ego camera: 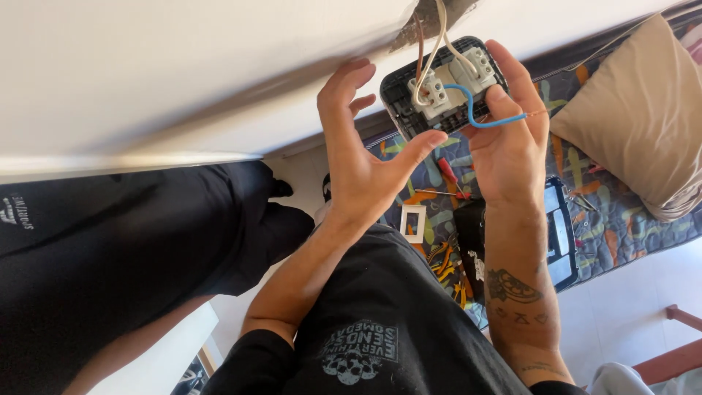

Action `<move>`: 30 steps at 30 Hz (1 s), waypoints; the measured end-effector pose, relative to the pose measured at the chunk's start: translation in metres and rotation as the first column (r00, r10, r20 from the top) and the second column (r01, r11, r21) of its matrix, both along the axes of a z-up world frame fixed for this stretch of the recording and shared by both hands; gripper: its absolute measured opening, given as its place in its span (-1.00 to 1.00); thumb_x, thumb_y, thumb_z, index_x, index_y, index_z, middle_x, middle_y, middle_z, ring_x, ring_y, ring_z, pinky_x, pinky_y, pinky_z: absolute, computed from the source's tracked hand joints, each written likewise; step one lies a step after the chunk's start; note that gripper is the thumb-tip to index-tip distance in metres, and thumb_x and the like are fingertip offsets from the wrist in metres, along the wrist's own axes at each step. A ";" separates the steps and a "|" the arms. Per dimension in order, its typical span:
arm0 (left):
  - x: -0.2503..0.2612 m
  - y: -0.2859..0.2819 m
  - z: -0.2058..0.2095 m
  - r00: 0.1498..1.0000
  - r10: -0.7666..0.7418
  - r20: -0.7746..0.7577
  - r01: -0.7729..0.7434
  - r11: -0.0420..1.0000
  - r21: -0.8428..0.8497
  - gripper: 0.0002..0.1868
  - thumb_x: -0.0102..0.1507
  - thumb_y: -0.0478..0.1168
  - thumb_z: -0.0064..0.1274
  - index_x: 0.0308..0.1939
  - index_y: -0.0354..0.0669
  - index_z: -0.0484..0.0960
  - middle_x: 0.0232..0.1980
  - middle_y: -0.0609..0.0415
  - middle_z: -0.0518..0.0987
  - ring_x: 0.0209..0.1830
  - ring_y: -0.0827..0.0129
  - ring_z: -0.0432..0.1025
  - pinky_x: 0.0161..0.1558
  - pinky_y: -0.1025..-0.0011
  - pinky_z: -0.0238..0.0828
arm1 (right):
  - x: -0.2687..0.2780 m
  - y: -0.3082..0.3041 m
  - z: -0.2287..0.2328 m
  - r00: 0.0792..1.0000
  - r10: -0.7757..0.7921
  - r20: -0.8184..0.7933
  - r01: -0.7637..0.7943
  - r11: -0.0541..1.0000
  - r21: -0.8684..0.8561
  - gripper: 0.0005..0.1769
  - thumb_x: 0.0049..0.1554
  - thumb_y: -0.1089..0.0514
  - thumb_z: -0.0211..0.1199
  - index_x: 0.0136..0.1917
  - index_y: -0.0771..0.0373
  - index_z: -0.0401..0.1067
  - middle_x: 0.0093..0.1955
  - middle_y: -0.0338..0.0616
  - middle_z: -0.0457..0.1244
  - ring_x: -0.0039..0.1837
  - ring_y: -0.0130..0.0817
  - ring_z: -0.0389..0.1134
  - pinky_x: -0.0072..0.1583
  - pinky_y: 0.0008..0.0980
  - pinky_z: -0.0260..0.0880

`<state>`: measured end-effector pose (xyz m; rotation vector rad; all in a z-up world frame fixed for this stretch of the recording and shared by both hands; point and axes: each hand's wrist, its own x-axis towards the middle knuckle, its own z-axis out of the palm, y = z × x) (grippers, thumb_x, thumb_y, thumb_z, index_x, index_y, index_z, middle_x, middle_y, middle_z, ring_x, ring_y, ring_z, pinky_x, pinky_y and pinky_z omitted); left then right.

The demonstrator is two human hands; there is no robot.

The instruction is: Wiring an electrical outlet on a wall using pliers and a screwdriver

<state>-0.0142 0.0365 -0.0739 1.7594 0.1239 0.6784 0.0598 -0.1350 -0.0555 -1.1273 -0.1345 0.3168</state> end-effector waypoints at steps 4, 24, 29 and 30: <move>0.009 0.000 -0.004 0.966 -0.238 -0.103 0.202 0.939 -0.277 0.05 0.17 -0.06 0.46 0.54 -0.18 0.08 0.44 -0.19 0.41 0.42 0.15 0.40 0.36 0.24 0.48 | 0.006 -0.004 -0.005 1.000 0.003 -0.005 -0.003 0.999 0.040 -0.38 0.42 0.26 0.08 0.68 0.44 0.08 0.40 0.06 0.30 0.32 -0.28 0.42 0.35 -0.25 0.50; 0.009 -0.029 0.008 0.938 -0.315 -0.143 0.213 0.851 -0.480 -0.13 0.22 -0.17 0.43 0.51 -0.15 0.26 0.25 -0.01 0.59 0.21 0.36 0.56 0.08 0.40 0.61 | -0.033 0.010 0.006 0.543 -0.180 0.820 0.707 0.626 -0.330 -0.80 0.38 0.54 0.29 0.14 0.48 0.29 0.04 0.07 0.30 0.07 -0.26 0.45 0.18 -0.41 0.47; 0.007 -0.025 0.009 0.937 -0.319 -0.143 0.255 0.904 -0.344 -0.06 0.22 -0.07 0.45 0.54 -0.17 0.21 0.24 -0.01 0.59 0.14 0.39 0.61 0.05 0.44 0.69 | -0.026 0.009 0.015 0.634 -0.236 0.736 0.661 0.659 -0.358 -0.88 0.47 0.52 0.18 0.24 0.47 0.39 0.07 0.02 0.29 0.09 -0.34 0.42 0.15 -0.50 0.50; 0.007 -0.025 0.006 0.936 -0.320 -0.143 0.257 0.903 -0.343 -0.06 0.22 -0.07 0.45 0.54 -0.17 0.21 0.24 -0.01 0.59 0.14 0.39 0.61 0.05 0.44 0.69 | -0.023 0.008 0.018 0.634 -0.238 0.736 0.662 0.658 -0.357 -0.88 0.47 0.52 0.18 0.24 0.47 0.39 0.07 0.02 0.29 0.09 -0.34 0.42 0.15 -0.50 0.50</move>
